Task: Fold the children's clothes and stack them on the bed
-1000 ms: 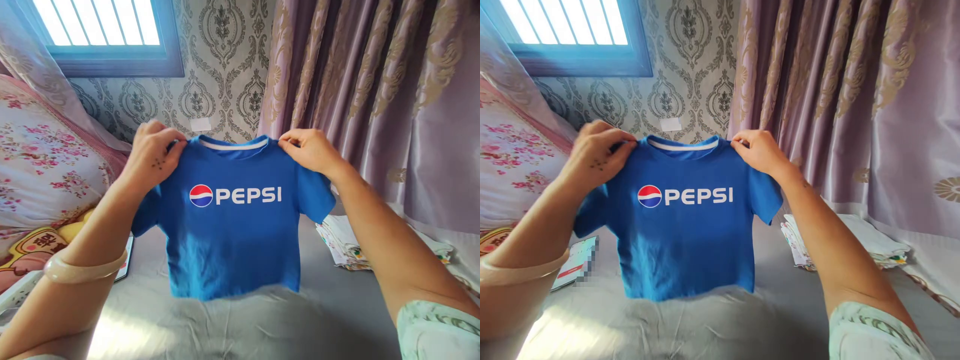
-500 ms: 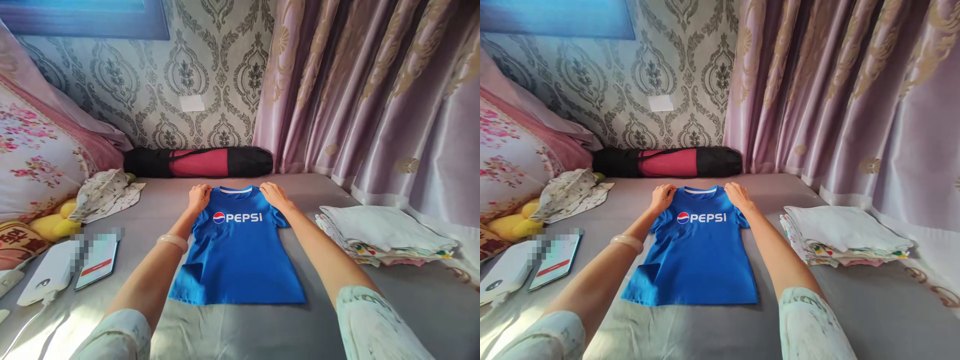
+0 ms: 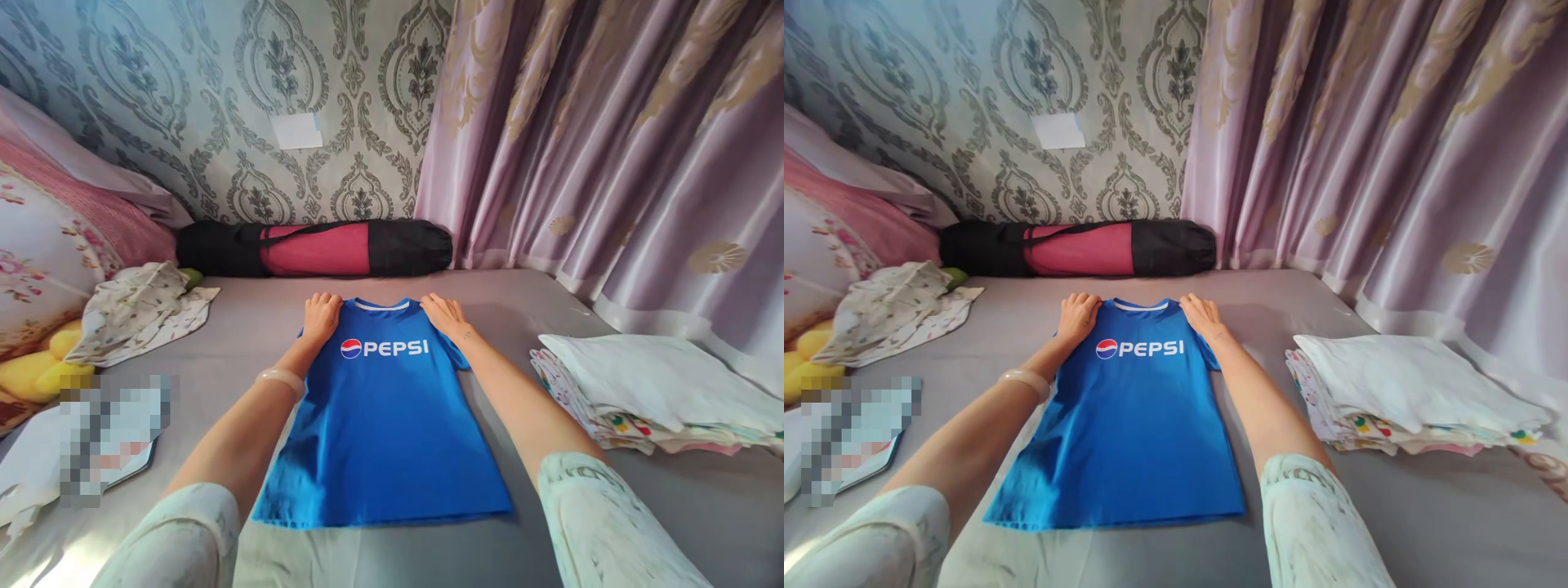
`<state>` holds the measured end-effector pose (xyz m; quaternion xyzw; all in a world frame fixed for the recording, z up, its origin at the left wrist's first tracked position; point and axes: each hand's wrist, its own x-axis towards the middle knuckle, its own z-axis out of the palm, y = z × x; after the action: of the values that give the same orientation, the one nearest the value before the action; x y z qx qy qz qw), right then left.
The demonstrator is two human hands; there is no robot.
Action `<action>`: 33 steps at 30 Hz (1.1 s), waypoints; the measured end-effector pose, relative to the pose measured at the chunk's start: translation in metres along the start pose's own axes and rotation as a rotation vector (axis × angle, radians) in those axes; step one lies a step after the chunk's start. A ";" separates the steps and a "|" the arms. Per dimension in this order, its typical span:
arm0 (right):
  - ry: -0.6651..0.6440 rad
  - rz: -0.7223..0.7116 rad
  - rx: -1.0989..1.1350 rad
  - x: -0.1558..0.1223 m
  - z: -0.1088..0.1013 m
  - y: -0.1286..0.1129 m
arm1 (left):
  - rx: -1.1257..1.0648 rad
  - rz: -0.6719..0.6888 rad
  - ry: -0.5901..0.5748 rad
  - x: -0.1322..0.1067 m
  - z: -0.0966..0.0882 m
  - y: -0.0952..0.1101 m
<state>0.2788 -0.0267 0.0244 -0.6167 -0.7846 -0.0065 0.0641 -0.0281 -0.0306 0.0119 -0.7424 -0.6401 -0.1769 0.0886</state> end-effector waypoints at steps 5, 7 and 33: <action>-0.019 -0.033 0.031 0.022 0.009 0.003 | 0.045 0.051 -0.020 0.017 0.009 -0.013; -0.021 -0.019 0.040 0.030 0.012 0.004 | 0.048 0.039 -0.028 0.026 0.013 -0.016; 0.031 0.077 0.149 0.056 0.035 -0.026 | -0.174 -0.187 -0.250 0.058 0.048 -0.003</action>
<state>0.2377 0.0248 -0.0026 -0.6397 -0.7575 0.0450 0.1222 -0.0172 0.0409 -0.0111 -0.7005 -0.6948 -0.1456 -0.0732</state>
